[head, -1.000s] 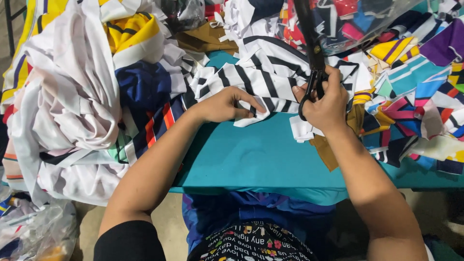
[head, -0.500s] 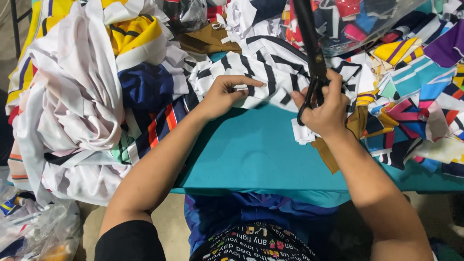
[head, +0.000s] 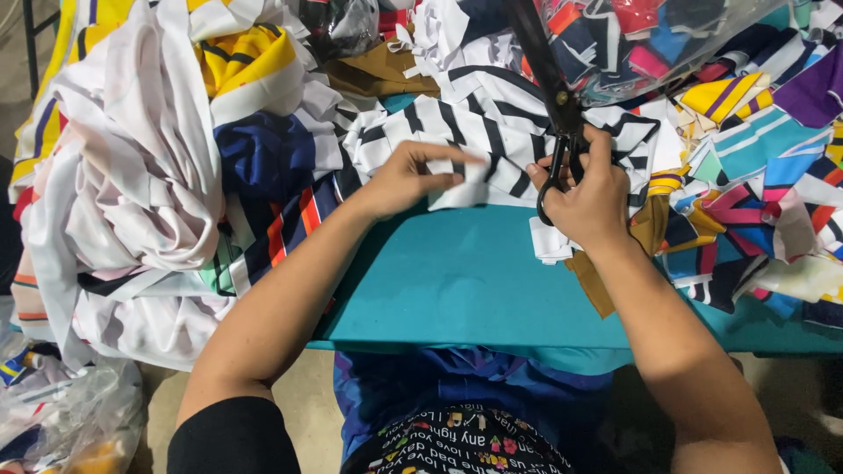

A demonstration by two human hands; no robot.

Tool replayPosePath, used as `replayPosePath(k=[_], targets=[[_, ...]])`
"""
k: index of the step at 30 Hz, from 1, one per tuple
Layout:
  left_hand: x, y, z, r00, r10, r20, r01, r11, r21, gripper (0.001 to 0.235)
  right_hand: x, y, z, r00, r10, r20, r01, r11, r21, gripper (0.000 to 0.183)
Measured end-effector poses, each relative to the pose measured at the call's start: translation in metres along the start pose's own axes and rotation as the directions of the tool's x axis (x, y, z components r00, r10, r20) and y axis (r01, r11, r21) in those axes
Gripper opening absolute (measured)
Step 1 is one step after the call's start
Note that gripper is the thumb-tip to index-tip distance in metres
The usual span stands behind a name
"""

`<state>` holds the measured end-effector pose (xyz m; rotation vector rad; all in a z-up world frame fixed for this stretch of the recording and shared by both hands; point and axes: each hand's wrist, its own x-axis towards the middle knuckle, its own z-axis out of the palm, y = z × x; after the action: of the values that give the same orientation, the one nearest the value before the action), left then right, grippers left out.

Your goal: Cutting strips of striped fabric from a pile of scraps using scissors on a work table.

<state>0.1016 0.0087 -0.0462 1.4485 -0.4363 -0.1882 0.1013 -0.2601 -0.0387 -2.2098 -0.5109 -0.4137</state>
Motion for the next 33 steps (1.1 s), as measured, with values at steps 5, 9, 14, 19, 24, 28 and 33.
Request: replayPosePath(k=[5,9,14,19,24,28,33], targets=[[-0.005,-0.008,-0.009,1.000,0.006,-0.030,-0.004,0.998,0.055,0.042,-0.002,0.009,0.009,1.000,-0.010,-0.021,0.009,0.999,-0.050,0.052],[-0.005,-0.004,-0.002,0.999,-0.001,-0.045,0.004,0.998,0.066,0.037,-0.003,0.010,0.007,1.000,-0.012,-0.025,0.010,0.998,-0.067,0.053],[-0.003,0.003,-0.005,0.999,0.019,-0.045,-0.016,0.999,0.051,0.050,-0.003,0.005,0.007,0.999,0.048,-0.019,-0.048,0.999,-0.025,0.054],[-0.008,0.000,-0.004,0.999,0.014,-0.034,-0.014,1.000,0.014,0.047,-0.006,0.007,0.006,0.999,-0.002,-0.032,0.000,0.999,-0.050,0.053],[-0.006,-0.003,-0.013,0.998,-0.001,-0.057,0.003,1.000,0.029,0.053,-0.007,0.014,0.005,0.996,0.010,-0.090,-0.014,0.999,-0.034,0.057],[-0.007,-0.005,-0.011,0.992,0.073,-0.107,-0.071,0.997,0.022,0.059,-0.007,-0.002,0.006,0.992,-0.116,-0.052,0.126,0.952,0.280,0.052],[-0.004,-0.008,-0.011,0.991,0.051,-0.124,-0.053,0.998,-0.015,0.062,-0.011,-0.014,0.018,0.994,-0.108,0.015,0.096,0.929,0.356,0.054]])
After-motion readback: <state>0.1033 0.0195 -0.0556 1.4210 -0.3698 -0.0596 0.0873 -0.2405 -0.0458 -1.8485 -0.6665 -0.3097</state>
